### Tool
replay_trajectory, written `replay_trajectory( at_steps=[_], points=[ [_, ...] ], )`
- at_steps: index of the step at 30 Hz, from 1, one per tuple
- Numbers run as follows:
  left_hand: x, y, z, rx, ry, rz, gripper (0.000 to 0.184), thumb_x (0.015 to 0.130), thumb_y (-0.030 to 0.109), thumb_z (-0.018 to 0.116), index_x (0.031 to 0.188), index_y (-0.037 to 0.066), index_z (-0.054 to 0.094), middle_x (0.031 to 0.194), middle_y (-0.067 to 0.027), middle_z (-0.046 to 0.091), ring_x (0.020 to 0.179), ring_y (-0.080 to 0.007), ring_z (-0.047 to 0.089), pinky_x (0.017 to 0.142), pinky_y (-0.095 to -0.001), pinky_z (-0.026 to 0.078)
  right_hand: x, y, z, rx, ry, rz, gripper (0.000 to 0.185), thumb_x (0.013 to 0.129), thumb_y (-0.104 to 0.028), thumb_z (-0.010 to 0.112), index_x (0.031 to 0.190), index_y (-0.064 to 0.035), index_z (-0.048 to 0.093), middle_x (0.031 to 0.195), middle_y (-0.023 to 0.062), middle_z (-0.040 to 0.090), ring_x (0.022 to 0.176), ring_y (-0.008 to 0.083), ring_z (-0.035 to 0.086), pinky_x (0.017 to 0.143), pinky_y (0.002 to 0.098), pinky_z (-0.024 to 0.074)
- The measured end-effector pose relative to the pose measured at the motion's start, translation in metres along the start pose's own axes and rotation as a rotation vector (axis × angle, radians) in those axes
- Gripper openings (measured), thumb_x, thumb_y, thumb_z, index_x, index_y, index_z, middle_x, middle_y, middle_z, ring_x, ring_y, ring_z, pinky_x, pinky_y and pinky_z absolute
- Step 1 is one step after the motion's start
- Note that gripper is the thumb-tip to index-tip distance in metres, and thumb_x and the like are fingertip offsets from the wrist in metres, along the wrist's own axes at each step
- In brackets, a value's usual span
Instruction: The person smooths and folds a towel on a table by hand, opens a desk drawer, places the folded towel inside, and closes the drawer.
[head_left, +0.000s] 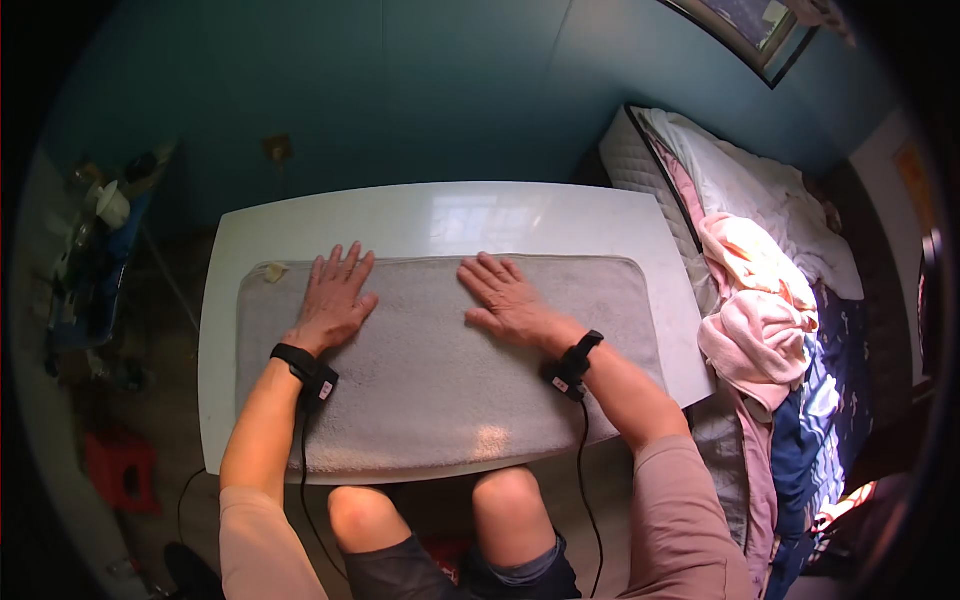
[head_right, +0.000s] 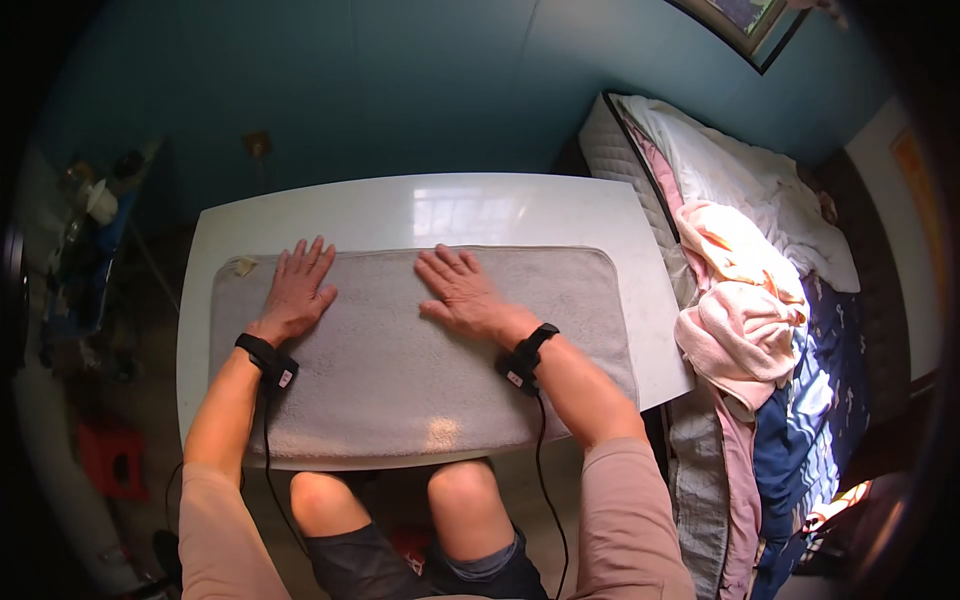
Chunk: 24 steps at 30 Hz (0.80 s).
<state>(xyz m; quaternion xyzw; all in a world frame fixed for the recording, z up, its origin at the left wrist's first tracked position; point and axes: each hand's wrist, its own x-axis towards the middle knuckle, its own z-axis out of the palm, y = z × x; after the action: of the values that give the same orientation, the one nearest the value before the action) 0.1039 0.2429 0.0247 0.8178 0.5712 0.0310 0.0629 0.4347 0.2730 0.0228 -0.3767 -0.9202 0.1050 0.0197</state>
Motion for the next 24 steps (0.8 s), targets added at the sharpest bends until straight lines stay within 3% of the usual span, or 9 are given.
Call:
replay_trajectory(
  at_steps=[5,9,18,21,24],
  points=[
    [-0.017,-0.061,0.001,0.055,0.043,-0.23,0.068,0.099,0.043,0.046,0.156,0.012,0.027,0.163,-0.0151,0.023,0.151,-0.0358,0.015,0.122,-0.0532,0.008,-0.063,0.088,-0.02,-0.056,0.011,0.398,0.07,0.101,-0.048,0.037,0.157,-0.0092,0.023,0.164,0.0112,0.02,0.153,0.028,0.013,0.123,0.0447,0.0065],
    [-0.026,-0.085,0.0,0.053,0.083,-0.241,0.068,0.099,0.044,0.046,0.156,0.012,0.028,0.162,-0.016,0.024,0.15,-0.0367,0.016,0.122,-0.0516,0.009,-0.118,0.15,-0.021,-0.055,0.07,0.659,0.07,0.101,-0.044,0.039,0.157,-0.0064,0.021,0.164,0.0136,0.021,0.153,0.0296,0.012,0.121,0.0513,0.0072],
    [-0.031,-0.102,-0.011,0.105,0.035,-0.422,0.065,0.1,0.048,0.039,0.156,0.017,0.029,0.164,-0.0149,0.018,0.152,-0.0381,0.008,0.122,-0.0529,0.005,-0.135,0.176,-0.021,0.037,0.088,0.666,0.071,0.101,-0.045,0.038,0.158,-0.0068,0.018,0.164,0.0134,0.019,0.153,0.0283,0.009,0.121,0.0518,0.0063],
    [-0.063,-0.103,-0.019,0.154,0.034,-0.496,0.065,0.101,0.045,0.04,0.157,0.017,0.026,0.164,-0.0155,0.014,0.151,-0.0404,0.007,0.122,-0.0551,0.005,-0.136,0.179,-0.023,0.024,0.03,0.655,0.071,0.101,-0.044,0.039,0.157,-0.0056,0.017,0.164,0.0151,0.017,0.153,0.0306,0.012,0.121,0.0498,0.0084],
    [-0.118,-0.09,-0.036,0.02,0.178,-0.423,0.066,0.101,0.044,0.04,0.158,0.015,0.023,0.165,-0.0186,0.011,0.151,-0.0418,0.005,0.121,-0.0544,0.005,-0.132,0.165,-0.034,-0.08,-0.014,0.635,0.071,0.1,-0.039,0.044,0.157,-0.0045,0.019,0.163,0.0175,0.018,0.151,0.0349,0.015,0.122,0.0474,0.013]
  ],
)
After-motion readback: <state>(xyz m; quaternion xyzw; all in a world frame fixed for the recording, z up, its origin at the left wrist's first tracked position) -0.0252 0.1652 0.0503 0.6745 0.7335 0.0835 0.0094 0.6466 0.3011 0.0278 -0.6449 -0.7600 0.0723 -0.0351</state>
